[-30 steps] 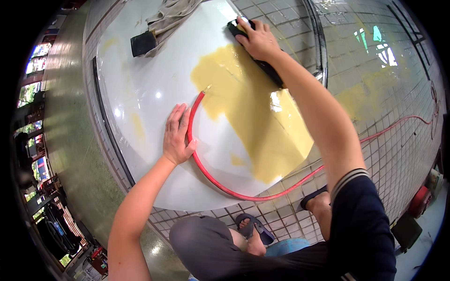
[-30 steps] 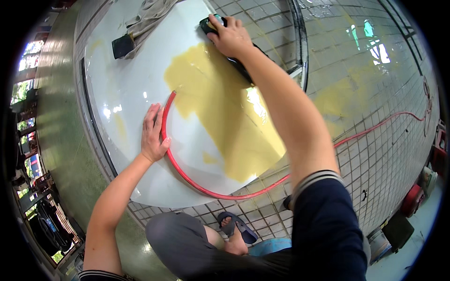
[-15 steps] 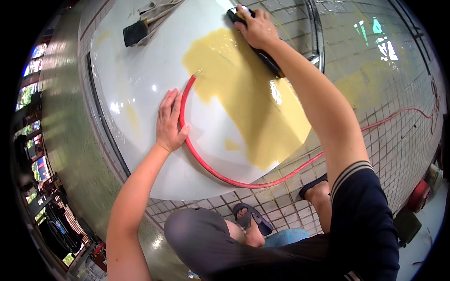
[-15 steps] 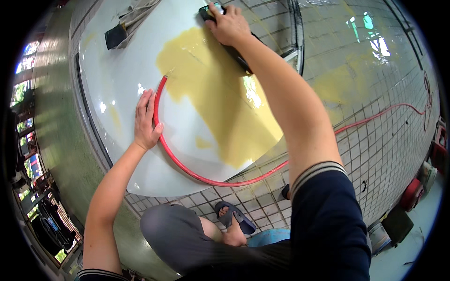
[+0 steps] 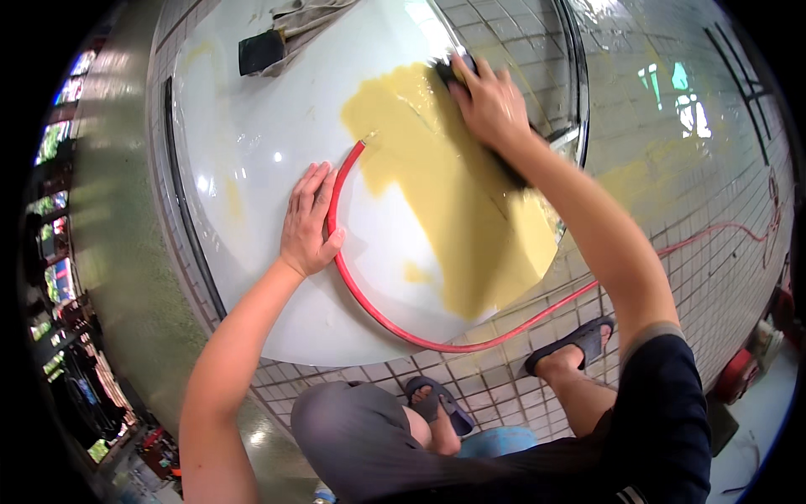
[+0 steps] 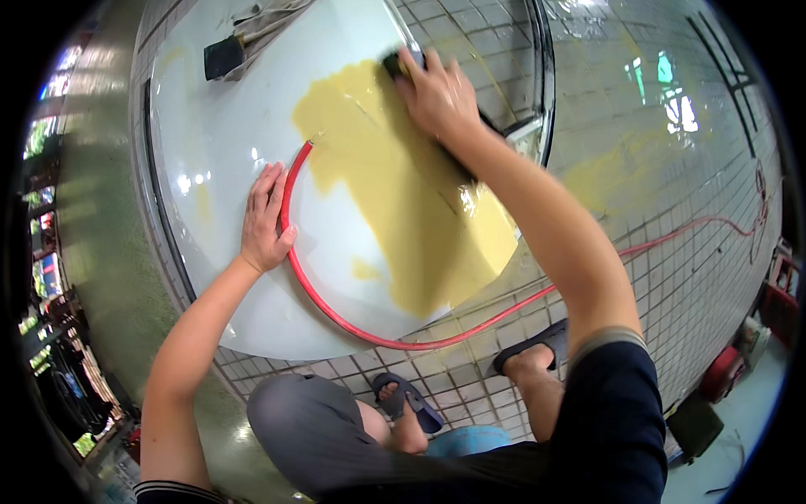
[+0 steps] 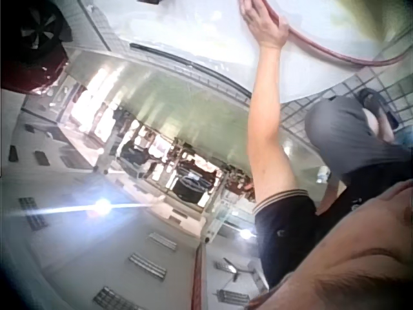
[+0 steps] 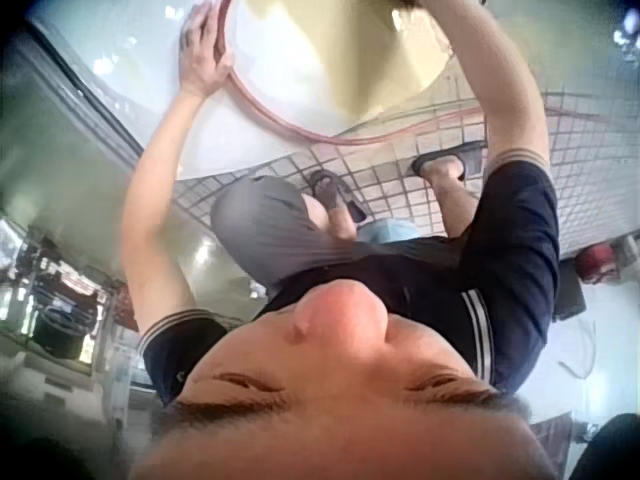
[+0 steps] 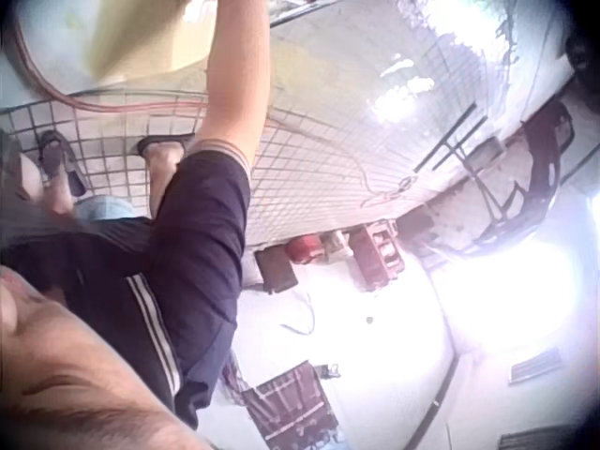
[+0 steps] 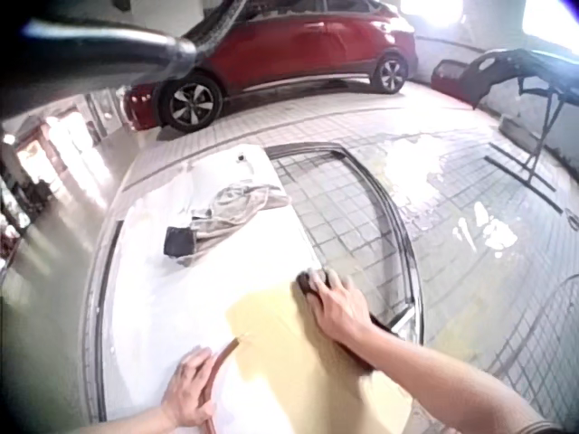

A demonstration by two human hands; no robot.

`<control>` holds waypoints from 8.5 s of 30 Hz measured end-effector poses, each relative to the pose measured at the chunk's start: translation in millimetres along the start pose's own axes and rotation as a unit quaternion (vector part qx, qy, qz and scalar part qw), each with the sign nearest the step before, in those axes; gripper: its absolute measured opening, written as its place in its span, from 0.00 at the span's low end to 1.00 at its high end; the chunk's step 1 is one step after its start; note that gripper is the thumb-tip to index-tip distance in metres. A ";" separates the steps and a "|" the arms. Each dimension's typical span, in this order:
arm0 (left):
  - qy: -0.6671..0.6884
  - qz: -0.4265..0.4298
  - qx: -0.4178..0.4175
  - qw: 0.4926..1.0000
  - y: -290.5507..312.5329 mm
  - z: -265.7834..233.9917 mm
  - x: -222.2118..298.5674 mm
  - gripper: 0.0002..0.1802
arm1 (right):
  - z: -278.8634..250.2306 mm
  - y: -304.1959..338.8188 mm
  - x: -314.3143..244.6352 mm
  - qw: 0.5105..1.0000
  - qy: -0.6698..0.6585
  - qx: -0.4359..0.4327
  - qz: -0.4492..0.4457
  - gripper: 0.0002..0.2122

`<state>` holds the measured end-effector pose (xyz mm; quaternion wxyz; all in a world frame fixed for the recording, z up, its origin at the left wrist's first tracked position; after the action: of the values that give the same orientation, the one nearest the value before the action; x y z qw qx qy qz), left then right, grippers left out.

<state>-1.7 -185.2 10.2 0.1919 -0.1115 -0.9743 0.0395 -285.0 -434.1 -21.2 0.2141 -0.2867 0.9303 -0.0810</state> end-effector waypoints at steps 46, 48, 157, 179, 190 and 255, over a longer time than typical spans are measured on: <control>-0.057 0.073 -0.121 0.988 -131.6 28.4 61.4 0.50 | -108.0 360.5 215.5 0.212 -0.925 0.063 0.309 0.38; -0.089 0.072 -0.147 0.982 -181.4 37.4 49.7 0.49 | -104.8 374.3 221.6 0.184 -0.926 0.048 0.327 0.40; 0.247 -0.073 -0.156 0.954 -159.0 87.4 296.5 0.22 | -165.5 340.7 100.6 0.289 -0.873 -0.274 0.282 0.38; 0.008 -0.009 0.046 0.999 -79.1 37.9 93.8 0.22 | -130.2 300.0 70.8 0.974 -0.212 -0.069 0.049 0.39; 0.035 -0.246 0.236 0.939 -74.8 41.7 47.8 0.20 | -96.2 273.9 52.3 0.982 -0.092 -0.157 -0.051 0.40; -0.026 -0.282 0.224 0.932 -73.2 39.0 58.1 0.14 | -45.1 130.0 -7.2 0.986 -0.059 -0.097 -0.123 0.36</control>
<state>-83.9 -244.2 4.2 0.1893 0.2153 -0.9360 0.2041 -364.6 -321.8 -13.8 0.2276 -0.4230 0.8771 0.0012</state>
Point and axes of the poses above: each hand's wrist, its own y-axis away from the middle knuckle, its own z-axis out of the palm, x = y × z, the point moved 2 cm from there along -y, towards the middle knuckle, and after that the axes turned 1 degree about -z, right-handed, at the moved point
